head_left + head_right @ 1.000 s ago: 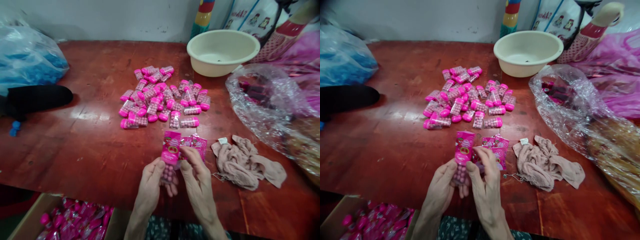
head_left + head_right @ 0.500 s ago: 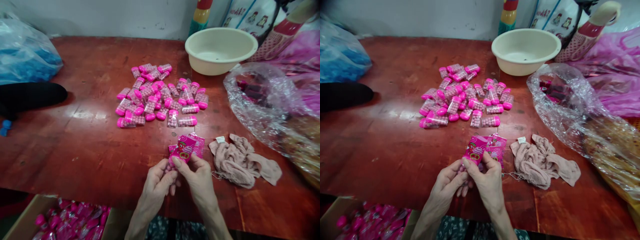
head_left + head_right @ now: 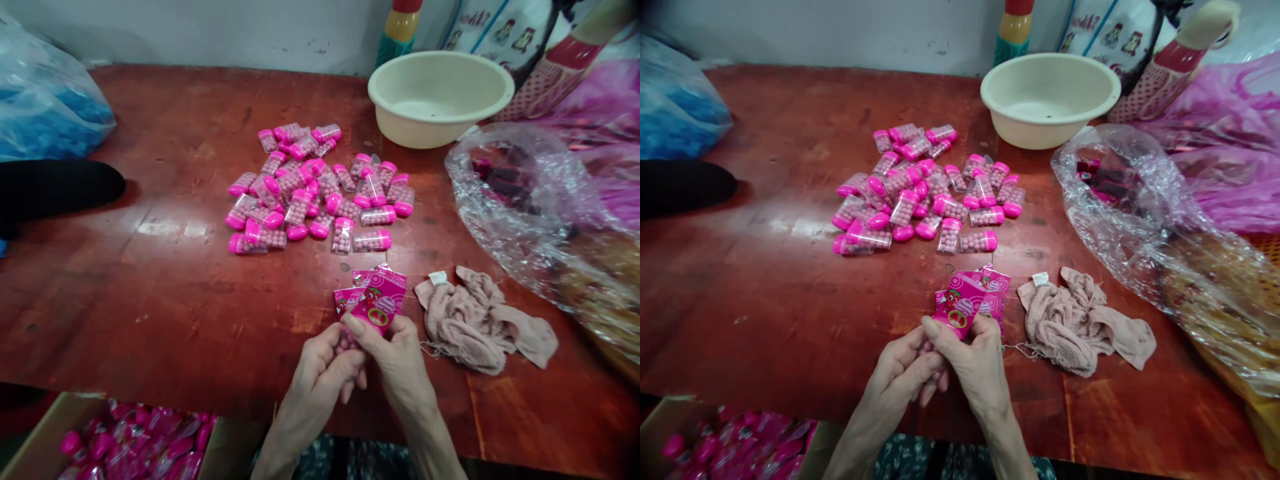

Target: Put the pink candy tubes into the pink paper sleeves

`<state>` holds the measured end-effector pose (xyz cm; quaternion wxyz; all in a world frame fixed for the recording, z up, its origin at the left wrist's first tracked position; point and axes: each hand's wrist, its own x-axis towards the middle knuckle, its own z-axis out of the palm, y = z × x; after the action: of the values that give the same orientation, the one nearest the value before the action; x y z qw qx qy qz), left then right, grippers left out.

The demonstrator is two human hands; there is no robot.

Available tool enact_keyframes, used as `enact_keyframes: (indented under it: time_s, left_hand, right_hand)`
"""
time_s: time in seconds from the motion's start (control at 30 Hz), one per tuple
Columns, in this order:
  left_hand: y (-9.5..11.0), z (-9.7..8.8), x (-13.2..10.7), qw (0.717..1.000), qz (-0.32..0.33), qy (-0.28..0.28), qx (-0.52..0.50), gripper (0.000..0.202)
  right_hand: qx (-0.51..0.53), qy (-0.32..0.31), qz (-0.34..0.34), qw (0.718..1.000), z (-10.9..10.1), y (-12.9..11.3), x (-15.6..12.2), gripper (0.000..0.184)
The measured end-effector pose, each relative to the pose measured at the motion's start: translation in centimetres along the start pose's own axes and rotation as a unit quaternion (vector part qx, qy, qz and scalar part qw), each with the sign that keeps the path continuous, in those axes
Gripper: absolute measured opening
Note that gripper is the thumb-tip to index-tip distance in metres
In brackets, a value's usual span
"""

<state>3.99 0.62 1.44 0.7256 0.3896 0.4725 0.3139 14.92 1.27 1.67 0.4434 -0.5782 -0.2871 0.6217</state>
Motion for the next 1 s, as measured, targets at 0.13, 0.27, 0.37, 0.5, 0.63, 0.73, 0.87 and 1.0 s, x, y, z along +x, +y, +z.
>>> enact_keyframes:
  time_s: [0.13,0.27,0.37,0.5,0.63,0.73,0.87,1.0]
  left_hand:
    - [-0.7,0.0,-0.1,1.000,0.009,-0.015,-0.024,0.020]
    - [-1.2,0.3,-0.1,0.997,0.034,0.072,0.015,0.019]
    - [-0.9,0.2,0.4,0.997,0.018,0.052,-0.052,0.017]
    - [-0.5,-0.2,0.8,0.987,-0.005,0.007,-0.158,0.019]
    - [-0.7,0.3,0.5,0.981,0.001,0.073,-0.181,0.020]
    - [-1.0,0.9,0.3,0.978,0.014,0.128,-0.161,0.025]
    - [-0.8,0.8,0.5,0.982,0.025,0.122,-0.141,0.026]
    - [0.0,0.3,0.4,0.996,0.017,0.039,-0.081,0.018]
  right_hand:
    - [-0.043,0.079,-0.011,0.996,0.6,0.8,-0.3,0.033]
    - [-0.108,0.173,-0.074,0.976,1.0,1.6,-0.3,0.029]
    - [0.025,0.056,-0.018,0.998,0.4,1.4,0.2,0.027]
    - [0.118,-0.052,0.012,0.992,0.1,0.7,0.3,0.027]
    - [0.013,0.056,-0.047,0.997,1.4,1.4,-0.6,0.021]
    - [-0.026,0.103,-0.068,0.992,2.2,2.3,-1.3,0.020]
    - [-0.004,0.077,-0.066,0.995,1.6,2.2,-1.1,0.018]
    - [0.087,0.049,-0.016,0.995,0.9,1.2,-0.3,0.021]
